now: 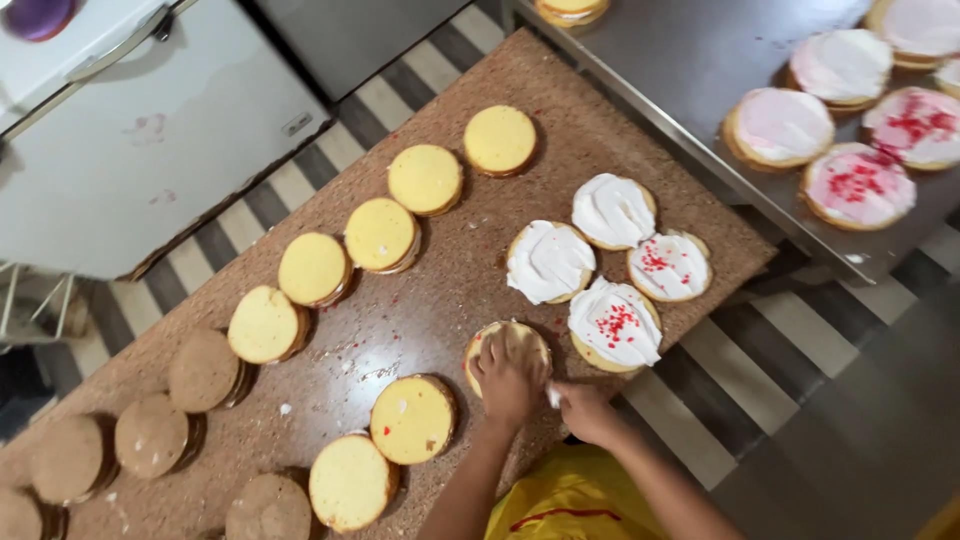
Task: Assembling layers of round pastries or cakes with cream and red sponge toppings on a prep table.
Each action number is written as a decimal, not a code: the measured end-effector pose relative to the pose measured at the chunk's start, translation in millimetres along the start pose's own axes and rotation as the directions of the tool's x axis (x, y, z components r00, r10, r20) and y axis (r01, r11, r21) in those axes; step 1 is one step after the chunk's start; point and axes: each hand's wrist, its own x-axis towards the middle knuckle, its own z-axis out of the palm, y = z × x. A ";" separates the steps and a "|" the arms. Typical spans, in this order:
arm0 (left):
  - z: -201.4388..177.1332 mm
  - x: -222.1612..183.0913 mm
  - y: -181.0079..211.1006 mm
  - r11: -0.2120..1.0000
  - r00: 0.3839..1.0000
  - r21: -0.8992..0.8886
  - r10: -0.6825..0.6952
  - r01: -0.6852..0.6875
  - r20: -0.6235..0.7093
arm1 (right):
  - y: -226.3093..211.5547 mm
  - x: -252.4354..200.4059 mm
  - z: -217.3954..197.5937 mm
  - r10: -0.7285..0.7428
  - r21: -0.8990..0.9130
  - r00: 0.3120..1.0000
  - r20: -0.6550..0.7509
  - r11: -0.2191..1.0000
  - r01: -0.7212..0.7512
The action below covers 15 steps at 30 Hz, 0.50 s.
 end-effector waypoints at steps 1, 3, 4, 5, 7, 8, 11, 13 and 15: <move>-7.7 6.8 1.5 0.999 1.000 -0.051 0.008 -0.009 -0.021 | 7.6 -6.8 1.3 -0.034 0.078 0.999 0.030 0.996 0.032; 4.8 28.8 0.5 0.985 0.987 -0.065 0.160 -0.162 -0.034 | -41.4 -28.7 -71.7 0.044 0.058 0.999 -0.022 0.997 -0.043; 12.8 38.5 2.4 0.956 0.959 -0.077 0.279 -0.283 -0.054 | -64.4 -42.8 -107.9 0.108 0.034 0.993 -0.049 0.994 -0.106; 35.0 41.9 -2.9 0.950 0.953 -0.087 0.298 -0.301 -0.055 | -98.4 -58.1 -144.0 0.121 0.032 0.990 -0.067 0.992 -0.119; 71.6 59.7 -12.8 0.859 0.855 0.084 0.484 -0.505 0.186 | -173.6 -97.5 -219.8 -0.387 -0.142 0.611 -0.690 0.901 0.410; 71.1 60.2 -11.7 0.859 0.857 0.083 0.488 -0.505 0.165 | -170.7 -104.3 -222.6 -0.404 -0.161 0.601 -0.689 0.895 0.417; 45.2 76.2 -22.4 0.828 0.860 0.308 0.349 -0.469 0.373 | -122.6 -65.7 -206.2 -0.406 -0.285 0.220 -0.887 0.857 0.430; 7.8 82.6 -24.5 0.951 0.929 0.245 0.095 -0.191 0.357 | -31.5 -13.3 -145.1 -0.350 -0.226 0.395 -0.849 0.917 0.328; 20.2 96.2 -37.8 1.000 0.980 0.013 -0.014 0.012 0.199 | 27.1 30.4 -122.4 -0.303 -0.166 0.506 -0.807 0.940 0.297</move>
